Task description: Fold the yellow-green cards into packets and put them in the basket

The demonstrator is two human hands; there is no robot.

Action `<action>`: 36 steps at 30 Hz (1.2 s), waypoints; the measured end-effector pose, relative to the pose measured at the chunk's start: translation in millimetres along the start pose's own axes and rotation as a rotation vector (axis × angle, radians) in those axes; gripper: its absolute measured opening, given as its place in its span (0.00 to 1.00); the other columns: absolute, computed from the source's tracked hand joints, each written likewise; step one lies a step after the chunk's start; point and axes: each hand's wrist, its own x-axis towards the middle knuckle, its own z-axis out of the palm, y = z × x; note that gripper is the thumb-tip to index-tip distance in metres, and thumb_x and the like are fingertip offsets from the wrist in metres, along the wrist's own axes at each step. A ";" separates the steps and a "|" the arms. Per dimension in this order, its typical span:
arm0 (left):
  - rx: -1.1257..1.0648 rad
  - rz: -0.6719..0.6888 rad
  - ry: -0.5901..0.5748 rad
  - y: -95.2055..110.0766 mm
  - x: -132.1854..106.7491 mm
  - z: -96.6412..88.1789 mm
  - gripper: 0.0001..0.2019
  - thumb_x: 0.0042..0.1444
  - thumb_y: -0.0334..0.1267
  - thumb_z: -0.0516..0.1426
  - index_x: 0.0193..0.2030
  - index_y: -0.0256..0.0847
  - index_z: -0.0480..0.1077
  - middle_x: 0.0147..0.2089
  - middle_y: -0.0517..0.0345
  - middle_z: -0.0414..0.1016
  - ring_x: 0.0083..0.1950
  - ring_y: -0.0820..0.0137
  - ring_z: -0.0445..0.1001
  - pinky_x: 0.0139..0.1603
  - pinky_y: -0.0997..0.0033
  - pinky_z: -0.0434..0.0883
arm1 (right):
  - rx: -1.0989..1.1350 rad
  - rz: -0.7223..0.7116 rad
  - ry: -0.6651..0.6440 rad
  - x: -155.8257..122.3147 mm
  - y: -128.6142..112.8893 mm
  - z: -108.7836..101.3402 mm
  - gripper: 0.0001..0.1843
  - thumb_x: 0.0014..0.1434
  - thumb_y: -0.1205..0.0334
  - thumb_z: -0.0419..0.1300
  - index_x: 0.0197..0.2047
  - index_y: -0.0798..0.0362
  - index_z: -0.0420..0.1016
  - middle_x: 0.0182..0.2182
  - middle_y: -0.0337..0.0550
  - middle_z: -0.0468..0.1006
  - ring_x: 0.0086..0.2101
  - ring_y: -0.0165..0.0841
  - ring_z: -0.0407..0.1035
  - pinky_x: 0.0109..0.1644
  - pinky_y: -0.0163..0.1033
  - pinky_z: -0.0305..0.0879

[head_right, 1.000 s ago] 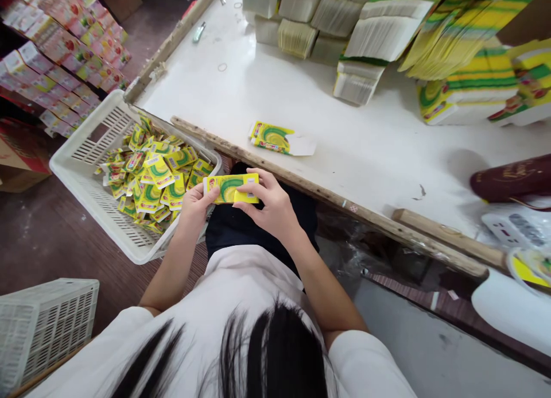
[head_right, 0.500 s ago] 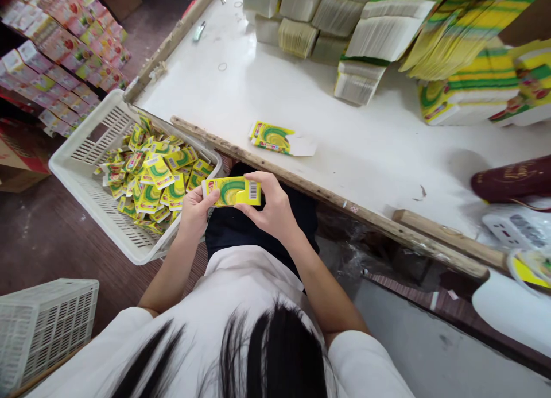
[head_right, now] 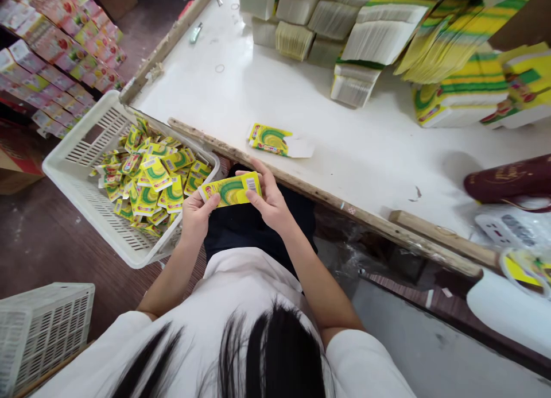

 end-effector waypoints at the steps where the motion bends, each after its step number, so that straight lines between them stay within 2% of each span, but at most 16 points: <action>1: 0.008 0.007 0.013 0.4 0.8 0.2 0.11 0.50 0.44 0.69 0.38 0.43 0.80 0.34 0.60 0.82 0.36 0.70 0.80 0.45 0.68 0.77 | 0.053 0.020 0.009 0.5 -0.1 1.1 0.35 0.66 0.49 0.55 0.72 0.42 0.48 0.62 0.50 0.70 0.56 0.42 0.70 0.59 0.52 0.70; 3: 0.037 0.020 0.034 2.4 1.0 1.4 0.11 0.50 0.44 0.68 0.38 0.42 0.80 0.34 0.59 0.82 0.36 0.70 0.80 0.45 0.67 0.77 | 0.075 0.056 0.060 1.9 -0.4 4.5 0.33 0.64 0.53 0.59 0.69 0.43 0.54 0.58 0.47 0.73 0.51 0.40 0.73 0.57 0.48 0.72; 7: 0.116 0.032 0.038 6.1 -3.5 5.2 0.11 0.51 0.44 0.67 0.38 0.41 0.80 0.34 0.59 0.82 0.37 0.67 0.79 0.44 0.66 0.76 | -0.052 0.127 0.249 5.4 0.0 12.8 0.28 0.58 0.59 0.61 0.61 0.46 0.65 0.44 0.41 0.77 0.37 0.34 0.72 0.45 0.42 0.74; 13: 0.209 0.051 0.060 2.5 -7.6 6.7 0.09 0.51 0.44 0.67 0.35 0.41 0.80 0.32 0.60 0.81 0.35 0.68 0.77 0.41 0.67 0.75 | -0.203 0.135 0.374 9.4 0.0 18.1 0.24 0.55 0.64 0.57 0.56 0.48 0.69 0.41 0.40 0.77 0.33 0.33 0.70 0.39 0.39 0.73; 15: 0.161 0.031 0.060 0.6 -5.0 3.8 0.10 0.51 0.44 0.68 0.35 0.41 0.80 0.33 0.60 0.81 0.34 0.69 0.77 0.41 0.68 0.75 | -0.211 0.127 0.348 9.3 -0.5 16.0 0.24 0.57 0.61 0.58 0.58 0.47 0.67 0.43 0.40 0.77 0.33 0.32 0.71 0.39 0.39 0.73; 19: -0.009 -0.051 0.030 -3.2 -0.2 -2.8 0.11 0.48 0.45 0.69 0.35 0.42 0.79 0.32 0.60 0.81 0.31 0.73 0.76 0.34 0.73 0.72 | -0.077 0.038 0.078 8.4 -1.8 9.6 0.33 0.60 0.48 0.61 0.65 0.46 0.59 0.49 0.46 0.78 0.41 0.37 0.76 0.45 0.43 0.75; 20: -0.038 -0.082 0.009 -4.3 -0.4 -3.0 0.12 0.47 0.45 0.70 0.35 0.42 0.79 0.32 0.60 0.81 0.31 0.73 0.76 0.33 0.73 0.72 | -0.055 0.002 0.060 8.4 -2.2 9.3 0.33 0.60 0.46 0.62 0.64 0.46 0.59 0.49 0.47 0.79 0.43 0.38 0.76 0.47 0.43 0.75; 21: -0.055 -0.111 -0.015 -5.4 -1.2 -2.5 0.13 0.47 0.46 0.70 0.36 0.42 0.79 0.33 0.59 0.82 0.31 0.72 0.77 0.34 0.73 0.72 | -0.050 -0.027 0.093 8.6 -2.4 9.8 0.30 0.61 0.45 0.62 0.62 0.46 0.62 0.48 0.47 0.80 0.43 0.38 0.77 0.48 0.44 0.75; 24: -0.063 -0.148 -0.048 -8.1 -6.6 2.1 0.15 0.47 0.47 0.70 0.38 0.41 0.79 0.34 0.57 0.82 0.33 0.69 0.79 0.38 0.69 0.75 | -0.093 -0.073 0.338 9.3 -3.0 14.6 0.17 0.64 0.45 0.60 0.48 0.47 0.69 0.40 0.44 0.82 0.41 0.38 0.78 0.46 0.44 0.75; 25: -0.059 -0.145 -0.041 -8.7 -8.5 3.9 0.15 0.47 0.47 0.70 0.38 0.41 0.79 0.33 0.57 0.82 0.33 0.69 0.79 0.38 0.69 0.75 | -0.112 -0.070 0.396 9.3 -3.0 16.3 0.15 0.64 0.45 0.59 0.44 0.47 0.69 0.38 0.44 0.82 0.40 0.37 0.78 0.45 0.43 0.75; 27: -0.047 -0.137 -0.037 -9.6 -11.4 6.5 0.14 0.47 0.47 0.70 0.37 0.41 0.79 0.34 0.57 0.82 0.33 0.69 0.79 0.38 0.69 0.75 | -0.144 -0.047 0.426 8.6 -2.8 18.5 0.16 0.63 0.43 0.59 0.41 0.47 0.68 0.36 0.43 0.82 0.39 0.38 0.78 0.44 0.43 0.75; 30: -0.026 -0.150 -0.061 -11.1 -12.4 8.2 0.16 0.47 0.49 0.69 0.38 0.41 0.79 0.34 0.56 0.82 0.34 0.69 0.79 0.39 0.68 0.75 | -0.158 -0.002 0.397 7.4 -0.7 19.3 0.18 0.63 0.40 0.58 0.40 0.47 0.67 0.36 0.42 0.81 0.38 0.37 0.77 0.43 0.43 0.75; 32: -0.007 -0.143 -0.055 -11.5 -10.3 5.8 0.17 0.48 0.50 0.69 0.39 0.41 0.78 0.35 0.57 0.82 0.34 0.70 0.78 0.37 0.70 0.73 | -0.167 0.008 0.333 9.5 1.6 17.7 0.20 0.62 0.39 0.59 0.41 0.48 0.66 0.37 0.43 0.81 0.38 0.37 0.77 0.42 0.43 0.74; 34: 0.054 -0.086 0.011 -9.3 -5.1 -4.1 0.16 0.49 0.49 0.68 0.38 0.41 0.77 0.34 0.59 0.80 0.32 0.72 0.76 0.33 0.73 0.71 | -0.193 0.000 0.205 16.5 4.2 11.0 0.26 0.58 0.37 0.62 0.46 0.48 0.65 0.39 0.44 0.80 0.38 0.37 0.77 0.43 0.43 0.75; 36: 0.184 0.027 0.161 -3.1 3.9 -26.0 0.14 0.51 0.48 0.67 0.35 0.40 0.74 0.30 0.62 0.77 0.30 0.75 0.72 0.32 0.76 0.69 | -0.228 -0.030 0.127 29.8 6.9 -4.7 0.32 0.55 0.35 0.64 0.53 0.48 0.63 0.41 0.44 0.79 0.39 0.37 0.77 0.44 0.43 0.75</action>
